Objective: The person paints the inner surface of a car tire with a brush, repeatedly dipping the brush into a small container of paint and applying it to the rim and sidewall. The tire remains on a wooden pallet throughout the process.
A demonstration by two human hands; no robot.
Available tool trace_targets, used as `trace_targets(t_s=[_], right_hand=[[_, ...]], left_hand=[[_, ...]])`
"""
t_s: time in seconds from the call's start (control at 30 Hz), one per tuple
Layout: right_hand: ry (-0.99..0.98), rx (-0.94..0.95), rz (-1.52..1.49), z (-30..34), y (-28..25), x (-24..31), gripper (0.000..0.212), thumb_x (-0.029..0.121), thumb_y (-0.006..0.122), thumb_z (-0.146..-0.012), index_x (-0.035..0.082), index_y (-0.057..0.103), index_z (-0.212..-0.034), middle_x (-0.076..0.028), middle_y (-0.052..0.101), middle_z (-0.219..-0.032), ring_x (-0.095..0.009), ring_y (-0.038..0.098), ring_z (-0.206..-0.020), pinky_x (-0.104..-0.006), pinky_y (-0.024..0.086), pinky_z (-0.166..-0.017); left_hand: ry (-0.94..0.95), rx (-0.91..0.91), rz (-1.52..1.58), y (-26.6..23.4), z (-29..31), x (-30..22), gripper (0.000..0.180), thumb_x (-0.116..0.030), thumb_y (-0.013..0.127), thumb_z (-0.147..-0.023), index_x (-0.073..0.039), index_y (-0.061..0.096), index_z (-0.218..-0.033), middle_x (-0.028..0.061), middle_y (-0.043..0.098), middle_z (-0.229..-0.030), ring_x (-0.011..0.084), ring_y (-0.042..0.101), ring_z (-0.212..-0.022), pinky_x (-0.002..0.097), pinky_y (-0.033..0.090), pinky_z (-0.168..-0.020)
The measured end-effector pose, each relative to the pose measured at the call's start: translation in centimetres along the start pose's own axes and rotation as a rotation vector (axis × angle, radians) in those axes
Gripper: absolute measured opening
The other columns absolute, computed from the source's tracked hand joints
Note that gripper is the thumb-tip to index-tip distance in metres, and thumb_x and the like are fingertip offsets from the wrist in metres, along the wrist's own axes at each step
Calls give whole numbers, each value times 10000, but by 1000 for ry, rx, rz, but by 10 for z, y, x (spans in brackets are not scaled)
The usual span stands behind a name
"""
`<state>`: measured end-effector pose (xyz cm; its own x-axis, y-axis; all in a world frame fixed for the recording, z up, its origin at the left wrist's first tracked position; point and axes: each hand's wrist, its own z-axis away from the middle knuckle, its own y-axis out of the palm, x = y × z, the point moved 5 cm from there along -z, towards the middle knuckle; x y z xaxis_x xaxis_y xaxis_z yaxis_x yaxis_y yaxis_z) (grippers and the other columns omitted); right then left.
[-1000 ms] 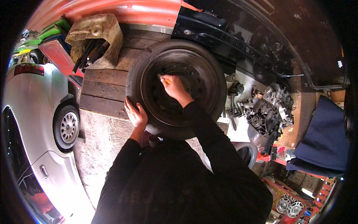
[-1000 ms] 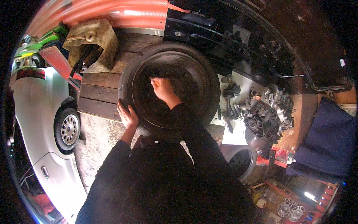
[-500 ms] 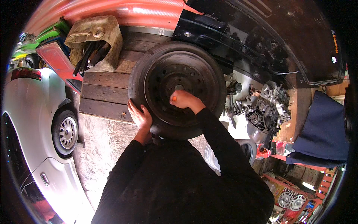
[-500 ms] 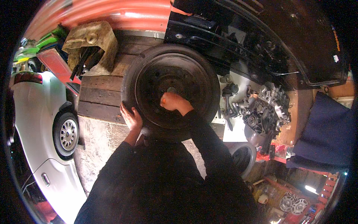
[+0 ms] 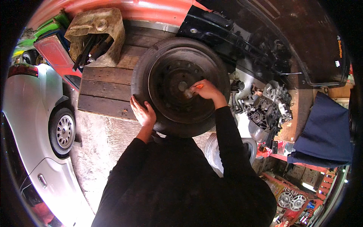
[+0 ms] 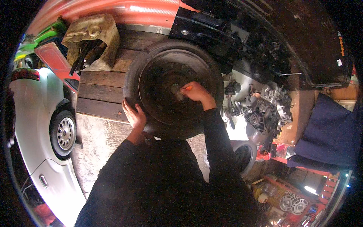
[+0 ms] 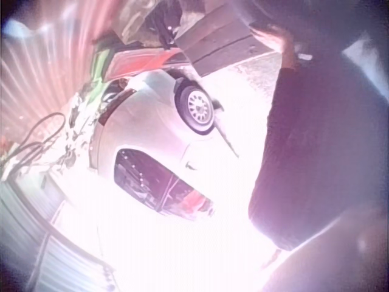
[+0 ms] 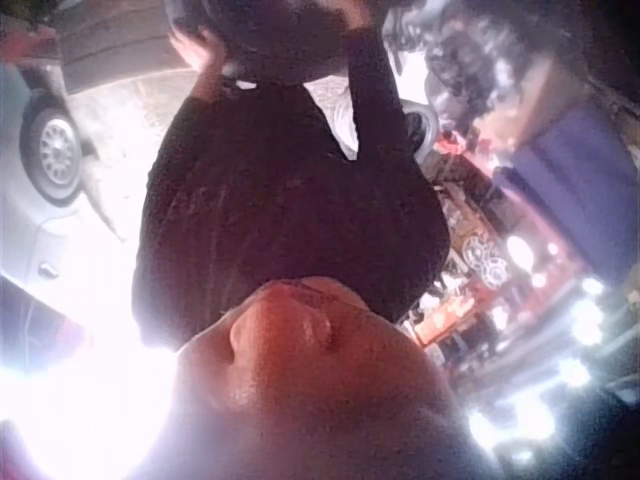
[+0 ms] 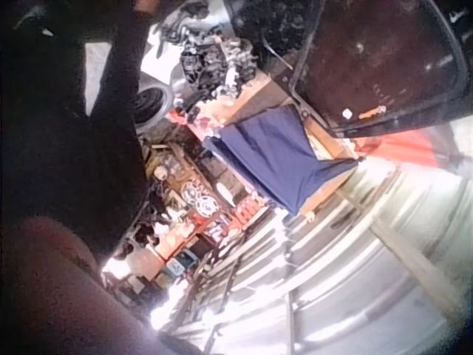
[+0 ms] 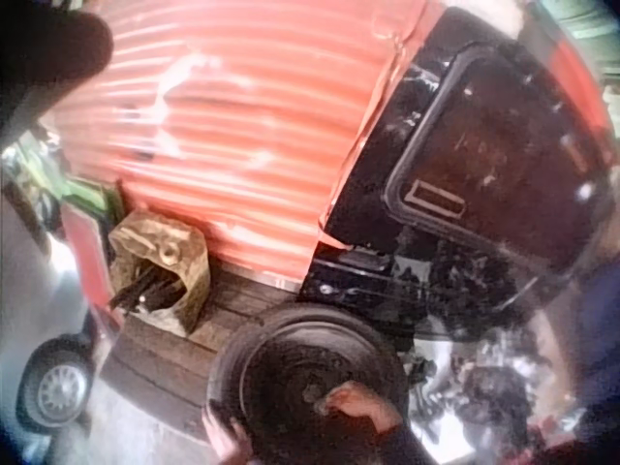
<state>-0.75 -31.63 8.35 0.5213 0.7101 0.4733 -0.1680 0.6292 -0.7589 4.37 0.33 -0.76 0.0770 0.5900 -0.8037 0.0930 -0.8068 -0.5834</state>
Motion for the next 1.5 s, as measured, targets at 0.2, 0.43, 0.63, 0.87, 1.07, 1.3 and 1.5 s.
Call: trace_targets(t_s=[0.2,0.43,0.63,0.87,1.07,1.3,1.5], right_hand=[[-240,-256,-240,-7,-20,-11,197,206,698,-954,61,766,-1069,-127,768,-986,-238,735,-911,-357,552,-823],[-328,-239,-267,-20,5,22,240,231,691,-955,36,754,-1080,-162,761,-1024,-281,728,-949,-361,543,-883],[-428,-439,-214,-36,14,33,200,154,646,-983,8,737,-1084,-158,762,-983,-283,740,-908,-362,556,-810],[-512,-810,-434,-42,-41,85,182,136,653,-978,-10,724,-1059,-179,756,-980,-269,749,-918,-346,560,-815],[-618,-535,-310,-80,-15,151,147,163,674,-943,46,737,-1006,-217,730,-945,-401,716,-895,-436,563,-766],[-619,-140,-265,-95,-9,161,186,164,676,-979,10,748,-1055,-93,765,-894,-152,727,-857,-315,574,-732],[-623,-474,-305,-95,-56,157,156,153,670,-948,23,744,-992,-190,748,-950,-337,742,-878,-377,565,-775]], left_hand=[[44,-46,-17,3,0,-2,671,-188,565,-943,43,310,-1519,321,366,-1515,497,407,-1373,530,348,-1149],[48,-62,-11,-3,-2,1,650,-158,564,-942,48,321,-1508,321,382,-1497,493,418,-1360,521,350,-1150],[22,-57,-11,-3,-2,-3,658,-150,573,-933,33,326,-1515,315,396,-1490,487,418,-1363,514,346,-1156],[12,-65,24,-3,-2,2,660,-140,573,-929,17,329,-1521,303,399,-1494,475,416,-1371,510,346,-1158],[-19,-62,45,-4,-2,1,657,-149,589,-926,9,344,-1515,291,411,-1482,466,427,-1362,506,356,-1152],[-30,-72,65,-6,1,0,674,-163,610,-913,10,352,-1511,290,428,-1471,465,436,-1352,503,372,-1141],[-26,-83,56,-6,0,-1,694,-180,614,-908,8,344,-1519,295,419,-1481,468,431,-1358,506,362,-1151]])
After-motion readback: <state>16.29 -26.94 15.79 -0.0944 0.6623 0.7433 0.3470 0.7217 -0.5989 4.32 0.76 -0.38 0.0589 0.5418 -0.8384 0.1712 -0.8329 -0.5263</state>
